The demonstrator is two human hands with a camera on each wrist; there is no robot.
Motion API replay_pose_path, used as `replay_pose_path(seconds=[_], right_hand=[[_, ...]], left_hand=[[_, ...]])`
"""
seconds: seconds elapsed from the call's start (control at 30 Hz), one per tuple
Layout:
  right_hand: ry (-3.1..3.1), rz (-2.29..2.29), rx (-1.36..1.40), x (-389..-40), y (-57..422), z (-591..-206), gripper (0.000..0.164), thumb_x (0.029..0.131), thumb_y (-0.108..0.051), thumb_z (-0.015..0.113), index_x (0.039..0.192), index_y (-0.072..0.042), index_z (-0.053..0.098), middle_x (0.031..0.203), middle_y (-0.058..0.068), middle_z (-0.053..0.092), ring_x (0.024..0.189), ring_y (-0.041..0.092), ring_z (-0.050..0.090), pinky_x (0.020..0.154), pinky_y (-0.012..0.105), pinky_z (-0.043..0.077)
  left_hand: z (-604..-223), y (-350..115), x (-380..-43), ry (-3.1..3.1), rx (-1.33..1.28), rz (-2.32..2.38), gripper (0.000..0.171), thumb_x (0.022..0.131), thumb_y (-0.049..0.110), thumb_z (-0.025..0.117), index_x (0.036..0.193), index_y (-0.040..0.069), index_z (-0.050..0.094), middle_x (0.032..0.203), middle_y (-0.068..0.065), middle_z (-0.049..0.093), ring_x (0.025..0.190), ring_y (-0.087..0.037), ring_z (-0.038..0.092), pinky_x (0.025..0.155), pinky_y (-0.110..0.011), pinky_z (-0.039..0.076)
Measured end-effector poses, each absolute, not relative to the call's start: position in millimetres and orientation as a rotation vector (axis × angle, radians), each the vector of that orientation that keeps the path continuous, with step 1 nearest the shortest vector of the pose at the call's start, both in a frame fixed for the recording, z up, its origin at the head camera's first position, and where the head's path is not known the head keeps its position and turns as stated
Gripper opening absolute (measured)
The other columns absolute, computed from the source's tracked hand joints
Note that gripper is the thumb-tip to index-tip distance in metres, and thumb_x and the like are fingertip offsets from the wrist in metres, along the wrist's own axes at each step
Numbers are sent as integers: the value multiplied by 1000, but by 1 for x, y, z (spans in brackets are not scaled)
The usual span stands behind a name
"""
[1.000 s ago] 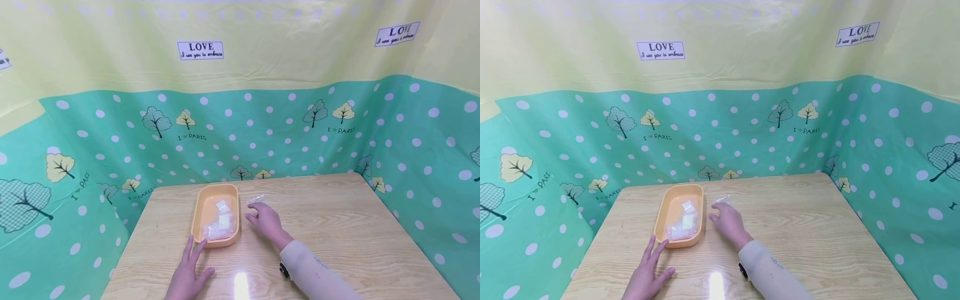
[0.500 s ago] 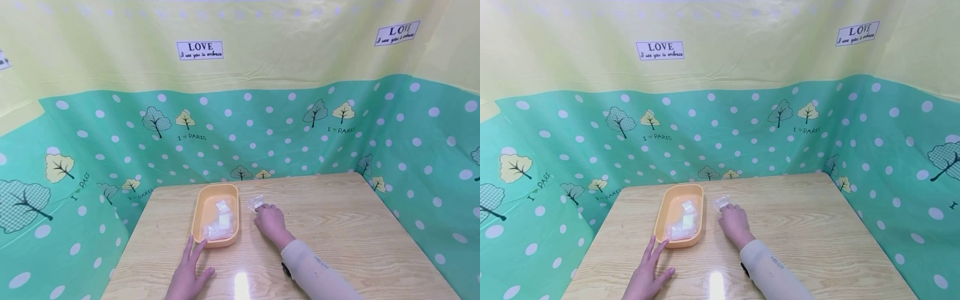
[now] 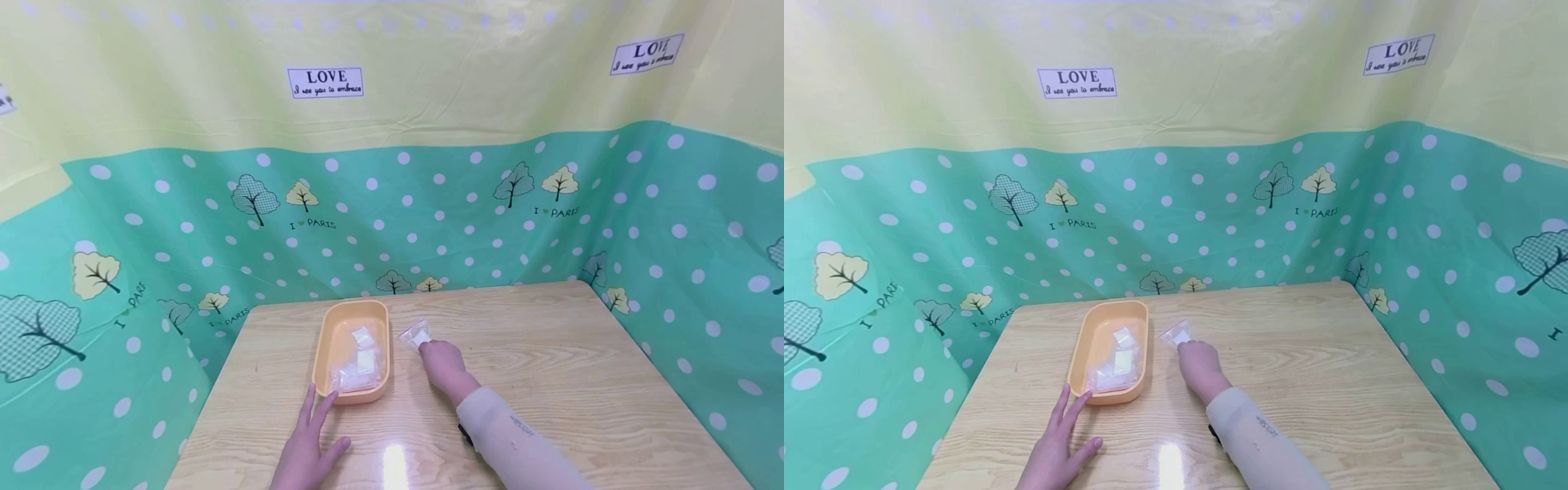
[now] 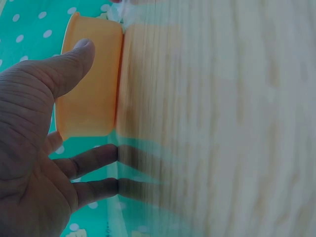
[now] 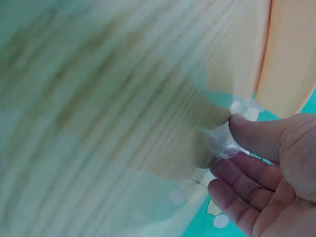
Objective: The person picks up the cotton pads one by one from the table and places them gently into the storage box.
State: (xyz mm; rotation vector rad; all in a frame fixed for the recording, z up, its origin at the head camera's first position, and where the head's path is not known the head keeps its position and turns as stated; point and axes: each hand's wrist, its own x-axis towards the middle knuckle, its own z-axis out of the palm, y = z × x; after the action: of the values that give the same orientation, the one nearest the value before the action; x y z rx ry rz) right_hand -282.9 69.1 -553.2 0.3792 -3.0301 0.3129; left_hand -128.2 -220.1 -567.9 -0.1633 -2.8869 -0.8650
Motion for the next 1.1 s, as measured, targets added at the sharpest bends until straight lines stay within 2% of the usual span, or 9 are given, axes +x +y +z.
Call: replay_pose_path(seconds=[0.13, 0.33, 0.47, 0.67, 0.9, 1.1], right_hand=[[-3037, 332, 349, -282, 69, -552, 12, 105, -9, 64, 108, -9, 76, 89, 11, 77, 79, 25, 74, 69, 41, 64], [-3049, 337, 312, -279, 69, -551, 24, 103, -2, 64, 124, -8, 72, 99, 13, 80, 88, 27, 77, 75, 40, 66], [-3055, 336, 294, -279, 69, -551, 26, 103, -2, 64, 127, -8, 72, 106, 14, 80, 92, 28, 75, 80, 42, 66], [-3032, 257, 277, -280, 67, -553, 22, 101, -3, 68, 120, -10, 76, 112, 11, 82, 94, 28, 68, 88, 44, 62], [-3031, 159, 306, -279, 64, -553, 9, 99, -7, 73, 104, -10, 79, 99, 8, 81, 88, 26, 65, 89, 46, 61], [-3028, 136, 316, -279, 63, -556, 9, 96, -5, 74, 100, -12, 80, 96, 7, 81, 88, 26, 66, 90, 47, 62]], left_hand=[[-569, -220, -128, -2889, -163, -872, 90, 87, 38, 89, 164, 29, 42, 178, -23, 17, 113, -59, 70, 83, -68, 63], [-570, -221, -128, -2877, -171, -867, 91, 86, 40, 89, 163, 29, 42, 177, -24, 19, 111, -58, 70, 80, -67, 64], [-571, -221, -128, -2874, -177, -860, 90, 86, 40, 89, 163, 29, 42, 177, -24, 19, 111, -58, 71, 80, -67, 64], [-571, -221, -129, -2872, -176, -869, 90, 87, 39, 89, 164, 28, 42, 177, -23, 18, 112, -58, 70, 82, -68, 64], [-572, -221, -130, -2890, -146, -893, 91, 88, 37, 88, 165, 30, 40, 179, -21, 15, 117, -59, 68, 85, -69, 63], [-572, -220, -129, -2896, -143, -897, 91, 88, 37, 88, 165, 30, 40, 179, -21, 15, 117, -59, 68, 86, -69, 63]])
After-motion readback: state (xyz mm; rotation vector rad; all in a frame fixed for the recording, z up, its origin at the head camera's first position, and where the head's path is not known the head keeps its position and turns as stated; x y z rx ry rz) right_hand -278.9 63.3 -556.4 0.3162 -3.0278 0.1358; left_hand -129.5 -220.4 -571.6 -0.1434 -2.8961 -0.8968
